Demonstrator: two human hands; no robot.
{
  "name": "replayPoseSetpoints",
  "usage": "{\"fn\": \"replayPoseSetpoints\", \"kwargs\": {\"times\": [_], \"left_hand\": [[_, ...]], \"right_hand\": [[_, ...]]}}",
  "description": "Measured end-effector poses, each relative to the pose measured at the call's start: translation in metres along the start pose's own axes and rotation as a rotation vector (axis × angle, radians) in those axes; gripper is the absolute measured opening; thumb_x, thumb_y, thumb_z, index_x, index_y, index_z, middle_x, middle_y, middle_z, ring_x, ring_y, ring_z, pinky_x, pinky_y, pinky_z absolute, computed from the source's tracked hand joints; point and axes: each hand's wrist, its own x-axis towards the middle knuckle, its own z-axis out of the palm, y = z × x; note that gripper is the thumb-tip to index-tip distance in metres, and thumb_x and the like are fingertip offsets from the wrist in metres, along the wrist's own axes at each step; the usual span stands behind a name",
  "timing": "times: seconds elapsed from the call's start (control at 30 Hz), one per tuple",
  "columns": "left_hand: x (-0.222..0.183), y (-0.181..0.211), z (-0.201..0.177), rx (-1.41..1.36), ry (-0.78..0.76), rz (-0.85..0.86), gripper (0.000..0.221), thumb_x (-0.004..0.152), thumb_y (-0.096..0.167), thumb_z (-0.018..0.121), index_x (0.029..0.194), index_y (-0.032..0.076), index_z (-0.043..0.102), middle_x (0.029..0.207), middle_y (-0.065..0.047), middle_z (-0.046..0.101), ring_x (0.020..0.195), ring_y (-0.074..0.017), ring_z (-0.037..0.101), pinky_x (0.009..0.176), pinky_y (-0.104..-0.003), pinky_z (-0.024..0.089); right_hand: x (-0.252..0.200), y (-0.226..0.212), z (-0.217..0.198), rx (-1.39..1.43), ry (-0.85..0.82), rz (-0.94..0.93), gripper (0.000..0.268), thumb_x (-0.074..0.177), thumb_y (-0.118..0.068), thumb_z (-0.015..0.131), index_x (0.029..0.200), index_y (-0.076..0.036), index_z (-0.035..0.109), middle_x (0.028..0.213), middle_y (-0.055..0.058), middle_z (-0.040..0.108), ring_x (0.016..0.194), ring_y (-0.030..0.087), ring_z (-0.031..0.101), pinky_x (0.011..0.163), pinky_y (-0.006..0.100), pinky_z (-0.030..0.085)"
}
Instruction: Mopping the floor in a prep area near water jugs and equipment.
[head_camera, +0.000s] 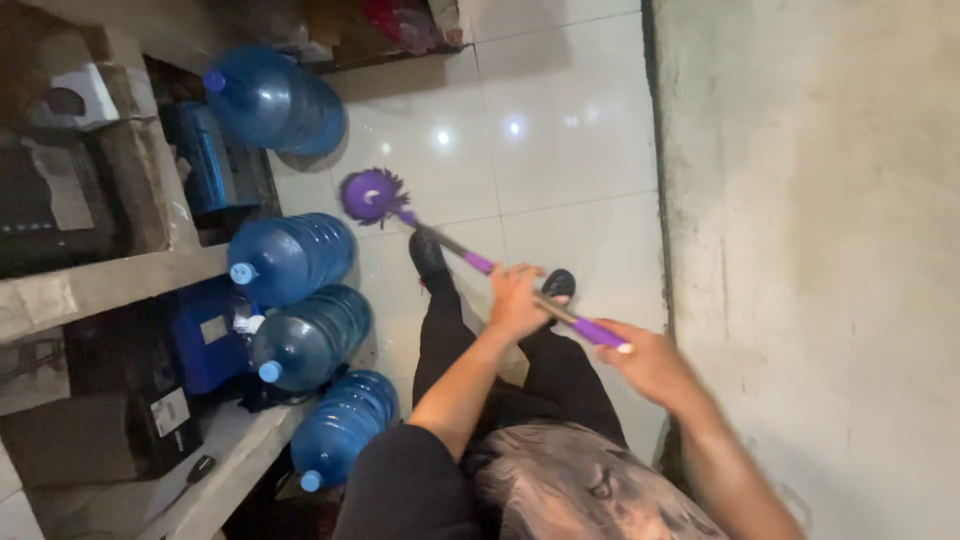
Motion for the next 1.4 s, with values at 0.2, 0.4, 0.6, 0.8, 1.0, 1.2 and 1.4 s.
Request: {"fn": "replayPoseSetpoints", "kwargs": {"times": [0.2,0.4,0.6,0.8,1.0,1.2,1.4], "left_hand": [[-0.005,0.133,0.071,-0.242,-0.058,0.433,0.045,0.066,0.042,0.083,0.1,0.016,0.07,0.122,-0.01,0.067,0.122,-0.0328,0.057,0.103,-0.053,0.037],[-0.016,0.201,0.147,-0.291,-0.336,0.596,0.041,0.074,0.049,0.077,0.088,0.012,0.069,0.094,-0.01,0.071,0.101,-0.0321,0.066,0.097,-0.043,0.048],[-0.017,0.196,0.135,-0.266,-0.561,0.661,0.044,0.076,0.052,0.074,0.079,0.009,0.065,0.092,-0.014,0.072,0.095,-0.0353,0.07,0.084,-0.045,0.056],[-0.042,0.154,0.099,-0.123,-0.594,0.724,0.044,0.07,0.054,0.075,0.079,0.011,0.07,0.091,-0.011,0.073,0.092,-0.0347,0.071,0.077,-0.047,0.056],[-0.087,0.066,0.015,0.091,-0.563,0.599,0.051,0.082,0.057,0.067,0.092,0.007,0.074,0.094,-0.019,0.075,0.093,-0.0385,0.072,0.081,-0.049,0.058],[-0.128,-0.045,-0.049,0.116,-0.417,0.399,0.048,0.085,0.054,0.066,0.091,0.007,0.073,0.092,-0.021,0.074,0.091,-0.0403,0.071,0.081,-0.05,0.057],[-0.145,-0.088,-0.021,0.218,-0.341,-0.189,0.084,0.079,0.074,0.07,0.134,0.012,0.056,0.145,-0.03,0.043,0.141,-0.0562,0.022,0.111,-0.071,0.013]], "right_hand": [[-0.111,0.053,-0.106,-0.21,0.167,0.21,0.045,0.087,-0.04,0.07,0.13,-0.024,0.072,0.104,0.013,0.081,0.095,0.029,0.077,0.087,0.039,0.058],[-0.18,0.027,-0.101,-0.539,0.167,0.679,0.053,0.092,-0.049,0.062,0.145,-0.039,0.063,0.107,0.012,0.083,0.107,0.037,0.076,0.093,0.047,0.06],[-0.181,-0.011,-0.049,-0.652,0.21,0.637,0.049,0.093,-0.048,0.059,0.141,-0.039,0.065,0.11,0.014,0.078,0.108,0.039,0.072,0.095,0.049,0.056],[-0.192,-0.026,-0.008,-0.518,0.233,0.599,0.052,0.09,-0.043,0.064,0.141,-0.035,0.067,0.101,0.017,0.082,0.105,0.041,0.074,0.094,0.047,0.059],[-0.187,-0.057,0.035,-0.415,0.172,0.574,0.054,0.089,-0.04,0.07,0.142,-0.031,0.068,0.098,0.02,0.078,0.103,0.034,0.078,0.097,0.041,0.057],[-0.118,-0.023,0.114,-0.175,0.016,0.061,0.047,0.087,-0.034,0.07,0.131,-0.019,0.069,0.1,0.013,0.082,0.091,0.024,0.076,0.084,0.039,0.057],[-0.113,-0.032,0.143,-0.287,-0.01,0.045,0.047,0.089,-0.041,0.068,0.134,-0.028,0.065,0.1,0.019,0.077,0.094,0.037,0.074,0.083,0.044,0.057]]}}
